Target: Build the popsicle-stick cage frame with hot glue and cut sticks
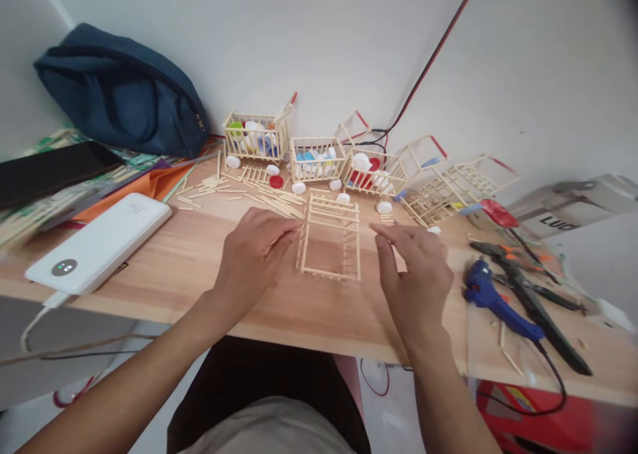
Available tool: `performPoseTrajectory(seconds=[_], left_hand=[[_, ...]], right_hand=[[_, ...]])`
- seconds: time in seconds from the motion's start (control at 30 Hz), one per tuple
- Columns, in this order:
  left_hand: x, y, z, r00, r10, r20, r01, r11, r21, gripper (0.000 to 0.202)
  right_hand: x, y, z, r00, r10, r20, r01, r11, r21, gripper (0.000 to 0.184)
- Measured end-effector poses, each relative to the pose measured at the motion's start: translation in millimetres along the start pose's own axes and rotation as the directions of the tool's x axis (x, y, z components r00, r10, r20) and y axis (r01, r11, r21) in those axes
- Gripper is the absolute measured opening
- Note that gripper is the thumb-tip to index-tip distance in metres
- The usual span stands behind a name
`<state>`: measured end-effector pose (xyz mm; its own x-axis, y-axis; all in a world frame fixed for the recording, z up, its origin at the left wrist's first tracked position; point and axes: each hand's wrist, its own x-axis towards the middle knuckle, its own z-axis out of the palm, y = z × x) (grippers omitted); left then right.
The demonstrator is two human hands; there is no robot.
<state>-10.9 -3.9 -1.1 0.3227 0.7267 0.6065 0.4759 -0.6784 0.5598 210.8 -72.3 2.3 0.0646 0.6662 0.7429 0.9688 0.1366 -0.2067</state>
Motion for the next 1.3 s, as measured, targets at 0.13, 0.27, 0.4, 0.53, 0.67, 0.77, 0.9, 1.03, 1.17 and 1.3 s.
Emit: performPoseTrajectory(seconds=[0.13,0.27,0.4,0.53,0.67,0.77,0.9,1.03,1.17,1.3], left_hand=[[6.2,-0.6,4.1,0.95,0.31,0.031,-0.309,0.925,0.223,0.025],[12.3,1.3,6.3,0.913,0.384,0.134,-0.407,0.862,0.302,0.029],[15.5,2.7,7.7,0.905,0.389,0.173,-0.426,0.838,0.341,0.029],[17.4,2.0,8.7,0.899,0.388,0.202,-0.437,0.823,0.364,0.028],[17.7,2.3,8.0,0.902,0.378,0.208,-0.43,0.823,0.372,0.028],[16.1,8.7,8.2,0.913,0.374,0.159,-0.407,0.832,0.377,0.028],[13.3,23.9,14.8,0.891,0.405,0.205,-0.454,0.796,0.401,0.028],[13.9,32.7,25.5,0.861,0.402,0.312,-0.502,0.771,0.391,0.031],[15.7,32.5,31.3,0.848,0.384,0.365,-0.517,0.749,0.414,0.033],[15.0,32.8,31.3,0.847,0.369,0.382,-0.515,0.746,0.421,0.034]], right_hand=[[-10.6,-0.4,9.4,0.999,-0.022,0.047,0.024,0.999,-0.032,0.024],[-11.5,-2.2,11.9,0.994,-0.055,0.09,0.059,0.997,-0.049,0.026],[-11.2,-1.7,11.2,0.991,-0.063,0.119,0.069,0.997,-0.04,0.027],[-10.1,-1.1,12.1,0.987,-0.073,0.144,0.08,0.996,-0.045,0.026],[-8.6,-0.2,10.7,0.987,-0.075,0.142,0.077,0.997,-0.007,0.027],[-9.9,0.9,5.6,0.995,0.023,0.092,-0.031,0.996,0.081,0.028],[-13.5,-2.6,-1.5,0.943,0.256,0.213,-0.293,0.942,0.166,0.019],[-13.9,-11.8,-1.5,0.8,0.4,0.448,-0.54,0.805,0.247,0.024],[-13.0,-16.7,2.4,0.77,0.415,0.484,-0.582,0.768,0.268,0.022],[-13.5,-16.1,4.4,0.776,0.407,0.482,-0.572,0.775,0.268,0.02]])
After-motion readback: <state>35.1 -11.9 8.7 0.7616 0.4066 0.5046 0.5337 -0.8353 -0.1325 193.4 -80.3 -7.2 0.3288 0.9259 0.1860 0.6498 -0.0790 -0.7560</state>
